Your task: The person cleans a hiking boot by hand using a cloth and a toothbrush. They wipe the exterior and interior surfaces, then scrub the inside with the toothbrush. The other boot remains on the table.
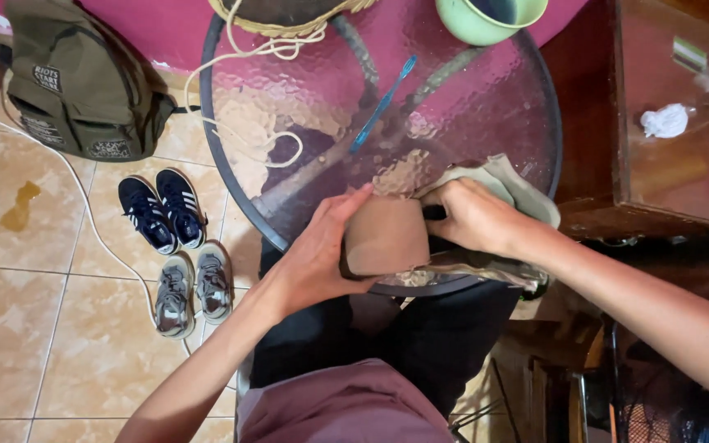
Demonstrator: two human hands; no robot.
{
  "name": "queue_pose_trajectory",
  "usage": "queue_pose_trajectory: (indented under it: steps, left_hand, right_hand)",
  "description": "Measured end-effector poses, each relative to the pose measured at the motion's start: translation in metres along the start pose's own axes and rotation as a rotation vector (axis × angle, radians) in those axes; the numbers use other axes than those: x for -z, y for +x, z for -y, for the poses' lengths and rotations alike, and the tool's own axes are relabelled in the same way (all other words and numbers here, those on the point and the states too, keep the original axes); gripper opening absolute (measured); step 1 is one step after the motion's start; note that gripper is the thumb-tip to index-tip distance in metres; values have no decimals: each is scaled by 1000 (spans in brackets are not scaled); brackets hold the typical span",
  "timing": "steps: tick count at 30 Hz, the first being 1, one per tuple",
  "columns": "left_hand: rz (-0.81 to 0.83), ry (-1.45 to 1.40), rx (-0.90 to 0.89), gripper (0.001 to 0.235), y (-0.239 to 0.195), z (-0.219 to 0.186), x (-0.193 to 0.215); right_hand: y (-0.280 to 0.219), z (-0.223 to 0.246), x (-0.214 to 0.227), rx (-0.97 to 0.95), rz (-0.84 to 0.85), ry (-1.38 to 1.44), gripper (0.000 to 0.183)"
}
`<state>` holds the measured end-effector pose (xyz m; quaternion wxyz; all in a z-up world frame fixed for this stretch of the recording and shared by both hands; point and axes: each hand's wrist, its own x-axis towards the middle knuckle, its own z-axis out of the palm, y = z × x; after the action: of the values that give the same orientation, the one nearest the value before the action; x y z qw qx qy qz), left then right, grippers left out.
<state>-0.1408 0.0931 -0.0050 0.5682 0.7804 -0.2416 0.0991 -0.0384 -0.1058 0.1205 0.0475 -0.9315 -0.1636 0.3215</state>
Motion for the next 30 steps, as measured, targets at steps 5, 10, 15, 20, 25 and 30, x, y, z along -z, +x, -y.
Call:
queue_pose_trajectory:
  steps: [5, 10, 15, 20, 25, 30]
  left_hand:
    - [33, 15, -16, 121, 3, 2, 1]
    - [5, 74, -38, 122, 3, 0, 5]
    - [41, 67, 17, 118, 1, -11, 7]
    - [40, 115, -10, 120, 4, -9, 5]
    - [24, 170, -61, 121, 4, -7, 5]
    - [48, 141, 0, 119, -1, -8, 6]
  right_hand:
    - [-2, 6, -3, -4, -29, 31, 33]
    - [-17, 12, 14, 112, -25, -39, 42]
    - [-21, -50, -4, 10, 58, -507, 34]
    - [15, -92, -53, 349, -411, -972, 18]
    - [-2, -75, -26, 329, -343, -744, 8]
    - [32, -75, -53, 443, -355, -774, 15]
